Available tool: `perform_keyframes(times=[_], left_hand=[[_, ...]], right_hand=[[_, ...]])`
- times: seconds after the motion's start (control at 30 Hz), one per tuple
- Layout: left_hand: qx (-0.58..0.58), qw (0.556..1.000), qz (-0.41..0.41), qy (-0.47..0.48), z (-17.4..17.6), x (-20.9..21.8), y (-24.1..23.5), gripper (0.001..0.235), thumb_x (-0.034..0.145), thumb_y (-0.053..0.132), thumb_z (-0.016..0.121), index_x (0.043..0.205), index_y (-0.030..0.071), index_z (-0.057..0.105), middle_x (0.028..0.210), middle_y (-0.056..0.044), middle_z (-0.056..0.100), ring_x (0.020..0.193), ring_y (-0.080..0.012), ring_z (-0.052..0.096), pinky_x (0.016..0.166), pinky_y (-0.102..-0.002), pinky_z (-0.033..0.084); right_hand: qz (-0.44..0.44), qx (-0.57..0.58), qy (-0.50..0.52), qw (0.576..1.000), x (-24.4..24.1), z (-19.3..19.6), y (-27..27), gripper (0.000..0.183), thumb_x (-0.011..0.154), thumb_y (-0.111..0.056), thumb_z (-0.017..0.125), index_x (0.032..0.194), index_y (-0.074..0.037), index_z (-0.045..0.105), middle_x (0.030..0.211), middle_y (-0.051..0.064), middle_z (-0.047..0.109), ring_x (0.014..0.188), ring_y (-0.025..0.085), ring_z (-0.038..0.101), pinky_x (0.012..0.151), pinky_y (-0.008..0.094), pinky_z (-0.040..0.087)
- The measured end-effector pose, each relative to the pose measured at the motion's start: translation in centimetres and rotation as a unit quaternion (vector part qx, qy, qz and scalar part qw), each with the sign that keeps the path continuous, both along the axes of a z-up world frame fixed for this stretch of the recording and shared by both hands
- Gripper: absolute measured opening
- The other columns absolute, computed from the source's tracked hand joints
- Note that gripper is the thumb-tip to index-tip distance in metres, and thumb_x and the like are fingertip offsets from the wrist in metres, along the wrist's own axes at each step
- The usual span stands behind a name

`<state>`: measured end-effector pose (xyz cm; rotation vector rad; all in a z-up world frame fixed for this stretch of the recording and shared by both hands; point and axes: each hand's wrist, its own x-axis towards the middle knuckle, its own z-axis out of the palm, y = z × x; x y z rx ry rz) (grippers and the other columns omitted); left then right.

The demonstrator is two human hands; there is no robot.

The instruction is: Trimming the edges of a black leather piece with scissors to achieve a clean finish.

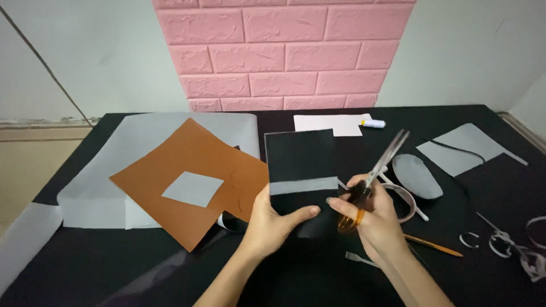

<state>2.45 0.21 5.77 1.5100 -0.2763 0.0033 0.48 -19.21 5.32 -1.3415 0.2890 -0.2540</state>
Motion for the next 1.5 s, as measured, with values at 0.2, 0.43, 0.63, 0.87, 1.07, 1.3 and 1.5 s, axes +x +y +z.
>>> perform_keyframes(times=[0.2, 0.43, 0.63, 0.87, 1.07, 1.3, 1.5], left_hand=[[-0.044, 0.999, -0.020, -0.003, -0.7, 0.2, -0.1, 0.042, 0.071, 0.018, 0.089, 0.107, 0.008, 0.072, 0.105, -0.005, 0.079, 0.097, -0.0134, 0.072, 0.088, -0.030, 0.060], [-0.019, 1.000, -0.018, -0.003, 0.5, -0.2, 0.2, 0.044, 0.070, 0.021, 0.089, 0.109, 0.008, 0.073, 0.107, -0.005, 0.080, 0.101, -0.0162, 0.076, 0.092, -0.031, 0.061], [-0.064, 0.992, -0.103, -0.042, -0.3, 0.7, 0.8, 0.057, 0.069, 0.025, 0.090, 0.120, 0.007, 0.070, 0.116, -0.005, 0.075, 0.108, -0.0133, 0.067, 0.100, -0.029, 0.054], [-0.092, 0.988, -0.122, -0.019, 1.2, 0.4, 1.2, 0.048, 0.087, 0.011, 0.074, 0.133, 0.003, 0.062, 0.128, -0.009, 0.071, 0.121, -0.0181, 0.066, 0.107, -0.032, 0.053], [-0.097, 0.982, -0.143, -0.072, 0.1, 0.7, 0.9, 0.044, 0.089, 0.009, 0.074, 0.131, 0.003, 0.063, 0.124, -0.007, 0.070, 0.118, -0.0156, 0.064, 0.105, -0.030, 0.051], [-0.111, 0.991, -0.077, -0.011, 0.8, 0.6, 0.2, 0.026, 0.081, -0.004, 0.082, 0.106, -0.004, 0.075, 0.076, -0.009, 0.071, 0.068, -0.0166, 0.068, 0.055, -0.032, 0.063], [-0.196, 0.968, -0.126, 0.092, -1.1, 1.6, 0.7, 0.018, 0.088, 0.004, 0.077, 0.104, -0.005, 0.075, 0.074, -0.015, 0.072, 0.065, -0.0217, 0.073, 0.055, -0.036, 0.064]], right_hand=[[-0.028, -0.037, 0.010, 0.999, -0.6, 1.4, 0.5, 0.039, 0.076, 0.014, 0.080, 0.099, -0.008, 0.056, 0.092, 0.007, 0.053, 0.085, 0.021, 0.060, 0.087, 0.035, 0.056], [-0.007, -0.104, -0.113, 0.988, -0.9, 0.1, 0.0, 0.035, 0.075, 0.011, 0.082, 0.089, -0.008, 0.057, 0.076, 0.007, 0.059, 0.076, 0.018, 0.070, 0.089, 0.034, 0.065], [-0.005, -0.174, -0.150, 0.973, -0.9, 0.7, -0.4, 0.039, 0.074, 0.012, 0.082, 0.093, -0.010, 0.056, 0.073, 0.006, 0.060, 0.072, 0.014, 0.070, 0.086, 0.034, 0.069], [-0.007, -0.107, -0.054, 0.993, -0.9, 1.9, 0.0, 0.036, 0.077, 0.012, 0.080, 0.100, -0.007, 0.060, 0.080, 0.011, 0.064, 0.080, 0.020, 0.068, 0.087, 0.036, 0.065], [-0.012, -0.066, -0.047, 0.997, -0.6, 1.4, -0.3, 0.035, 0.076, 0.013, 0.080, 0.094, -0.009, 0.059, 0.085, 0.008, 0.057, 0.082, 0.019, 0.063, 0.084, 0.034, 0.060], [-0.047, -0.115, -0.158, 0.979, -0.2, -0.2, -0.3, 0.043, 0.063, 0.003, 0.094, 0.095, 0.003, 0.066, 0.080, 0.012, 0.059, 0.075, 0.017, 0.068, 0.070, 0.029, 0.060], [-0.027, -0.125, -0.188, 0.974, -0.2, -0.1, -0.3, 0.042, 0.062, 0.004, 0.095, 0.092, 0.005, 0.065, 0.074, 0.014, 0.061, 0.072, 0.019, 0.067, 0.068, 0.030, 0.058]])
